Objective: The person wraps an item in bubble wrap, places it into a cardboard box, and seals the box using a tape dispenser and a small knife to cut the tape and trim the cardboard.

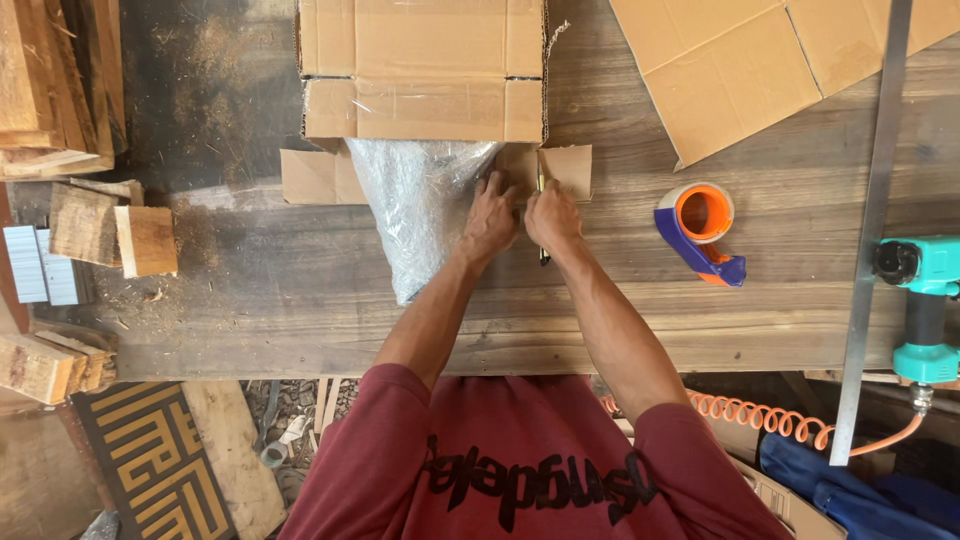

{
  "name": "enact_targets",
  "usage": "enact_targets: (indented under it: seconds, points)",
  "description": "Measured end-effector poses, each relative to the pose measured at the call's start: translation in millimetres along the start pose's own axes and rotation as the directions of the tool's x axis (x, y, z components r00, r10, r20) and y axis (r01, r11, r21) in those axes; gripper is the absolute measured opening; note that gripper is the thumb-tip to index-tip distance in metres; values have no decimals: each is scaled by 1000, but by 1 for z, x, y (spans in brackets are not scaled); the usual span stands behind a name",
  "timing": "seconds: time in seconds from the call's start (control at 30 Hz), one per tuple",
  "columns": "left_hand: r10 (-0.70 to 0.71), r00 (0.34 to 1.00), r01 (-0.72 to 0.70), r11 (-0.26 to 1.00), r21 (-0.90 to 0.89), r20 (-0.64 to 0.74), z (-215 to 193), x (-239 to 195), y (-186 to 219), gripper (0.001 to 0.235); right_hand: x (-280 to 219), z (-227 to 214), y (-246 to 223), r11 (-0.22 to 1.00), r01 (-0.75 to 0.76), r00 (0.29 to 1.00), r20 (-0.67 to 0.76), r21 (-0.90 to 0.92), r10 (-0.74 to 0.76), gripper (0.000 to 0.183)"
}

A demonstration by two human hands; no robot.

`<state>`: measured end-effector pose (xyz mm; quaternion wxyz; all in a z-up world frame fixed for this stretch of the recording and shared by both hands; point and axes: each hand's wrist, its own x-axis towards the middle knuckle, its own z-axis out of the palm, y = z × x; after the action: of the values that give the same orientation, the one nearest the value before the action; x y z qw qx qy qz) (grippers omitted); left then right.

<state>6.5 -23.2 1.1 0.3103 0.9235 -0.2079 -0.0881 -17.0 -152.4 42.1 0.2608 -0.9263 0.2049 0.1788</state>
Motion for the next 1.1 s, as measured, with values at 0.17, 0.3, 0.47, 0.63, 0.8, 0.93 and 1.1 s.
enact_targets:
  seconds: [0.17,0.3,0.47,0.63,0.8,0.93,1.1]
  points:
    - [-39,986,21,993,114,159,28,10,-6,35,24,28,11,987,-101,991,78,-123,111,35]
    - [14,979,-62,971,230,205,-5,3,6,29,10,5,-22,972,-123,975,159,-201,156,41]
    - [124,990,-141,930,341,71,31,11,-14,24,11,-25,-47,963,-171,966,155,-210,205,44]
    - [112,989,-83,964,251,-100,36,14,-22,17,19,-24,-40,970,-141,972,161,-196,173,46]
    - [97,987,-65,971,232,-127,38,12,-26,18,-6,-28,-51,960,-176,957,191,-216,218,45]
    - [129,983,-97,969,228,-133,32,8,-25,13,-20,-19,-43,962,-146,964,186,-232,191,43]
    - [169,974,-138,971,196,-152,26,9,-26,8,-27,-12,-34,961,-143,964,188,-236,190,43]
